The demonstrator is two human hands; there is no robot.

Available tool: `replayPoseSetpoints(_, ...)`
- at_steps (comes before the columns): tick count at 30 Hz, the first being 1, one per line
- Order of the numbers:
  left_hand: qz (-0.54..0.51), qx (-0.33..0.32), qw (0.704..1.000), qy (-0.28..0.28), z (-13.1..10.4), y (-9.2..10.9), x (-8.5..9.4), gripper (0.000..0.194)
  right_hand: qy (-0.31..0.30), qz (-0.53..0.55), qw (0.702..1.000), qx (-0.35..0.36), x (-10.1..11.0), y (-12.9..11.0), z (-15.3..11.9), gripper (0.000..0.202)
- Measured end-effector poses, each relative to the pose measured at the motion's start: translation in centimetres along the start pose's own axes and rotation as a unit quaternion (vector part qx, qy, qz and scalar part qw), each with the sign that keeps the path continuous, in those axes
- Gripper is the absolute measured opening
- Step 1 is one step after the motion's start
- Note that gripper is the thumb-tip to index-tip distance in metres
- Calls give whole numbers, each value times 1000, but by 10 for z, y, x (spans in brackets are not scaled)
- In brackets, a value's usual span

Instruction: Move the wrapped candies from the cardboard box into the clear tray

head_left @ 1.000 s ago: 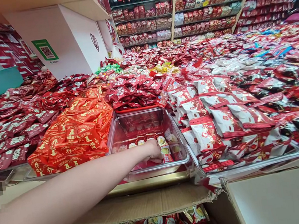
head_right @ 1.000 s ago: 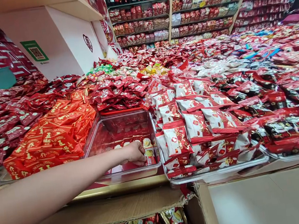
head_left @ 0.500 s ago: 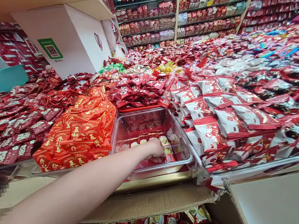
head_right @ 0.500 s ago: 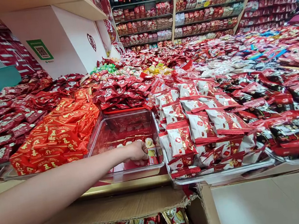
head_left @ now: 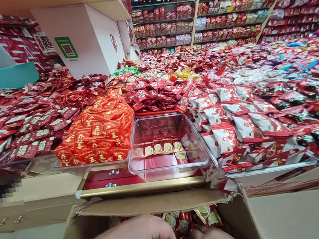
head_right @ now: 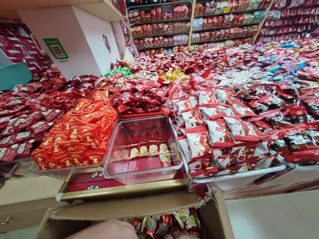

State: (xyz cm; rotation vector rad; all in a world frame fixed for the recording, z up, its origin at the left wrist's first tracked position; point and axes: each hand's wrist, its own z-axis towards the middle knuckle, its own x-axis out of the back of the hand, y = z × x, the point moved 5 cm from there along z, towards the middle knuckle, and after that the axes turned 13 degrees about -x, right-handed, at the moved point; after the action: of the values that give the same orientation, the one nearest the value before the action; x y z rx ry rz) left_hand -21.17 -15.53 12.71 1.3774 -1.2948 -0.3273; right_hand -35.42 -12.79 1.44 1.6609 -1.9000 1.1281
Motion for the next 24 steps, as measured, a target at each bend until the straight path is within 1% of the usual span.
replayPoseSetpoints(2, 30, 74, 994, 77, -10, -52, -25, 37, 9, 7, 1000, 7, 3, 0, -3, 25)
replayPoseSetpoints(3, 49, 98, 990, 91, -10, -74, -38, 48, 12, 6, 1000, 10, 4, 0, -5, 27)
replayPoseSetpoints(4, 69, 109, 988, 88, -8, -91, -50, 59, 14, 4, 1000, 12, 5, 1, -6, 27)
replayPoseSetpoints(5, 95, 105, 985, 97, -5, -103, -57, 60, 16, 1, 1000, 8, 5, 1, -7, 27)
replayPoseSetpoints(7, 115, 95, 982, 116, 0, -116, -65, 53, 19, -7, 1000, -9, 7, 1, -9, 25)
replayPoseSetpoints(10, 95, 94, 979, 154, 0, -118, -62, 39, 35, -12, 999, -38, 10, 1, -13, 22)
replayPoseSetpoints(13, 74, 101, 975, 183, -6, -112, -54, 25, 49, -3, 998, -43, 15, -1, -17, 21)
replayPoseSetpoints(15, 56, 101, 972, 202, -9, -103, -50, 19, 64, 49, 997, -19, 22, -4, -20, 22)
replayPoseSetpoints(17, -35, 91, 968, 230, -7, -92, -49, 19, 79, 146, 986, 29, 30, -10, -23, 22)
replayPoseSetpoints(18, -123, 80, 957, 251, -5, -86, -50, 20, 78, 205, 974, 59, 34, -13, -25, 23)
replayPoseSetpoints(19, -215, 58, 937, 269, -2, -79, -51, 22, 68, 264, 958, 88, 37, -17, -26, 23)
replayPoseSetpoints(21, -348, 27, 886, 304, 4, -67, -53, 27, 26, 364, 922, 131, 39, -23, -27, 24)
replayPoseSetpoints(22, -387, 17, 867, 314, 6, -62, -54, 29, 5, 402, 905, 141, 39, -25, -27, 23)
replayPoseSetpoints(24, -434, 11, 841, 324, 9, -55, -56, 30, -24, 451, 881, 140, 39, -26, -28, 22)
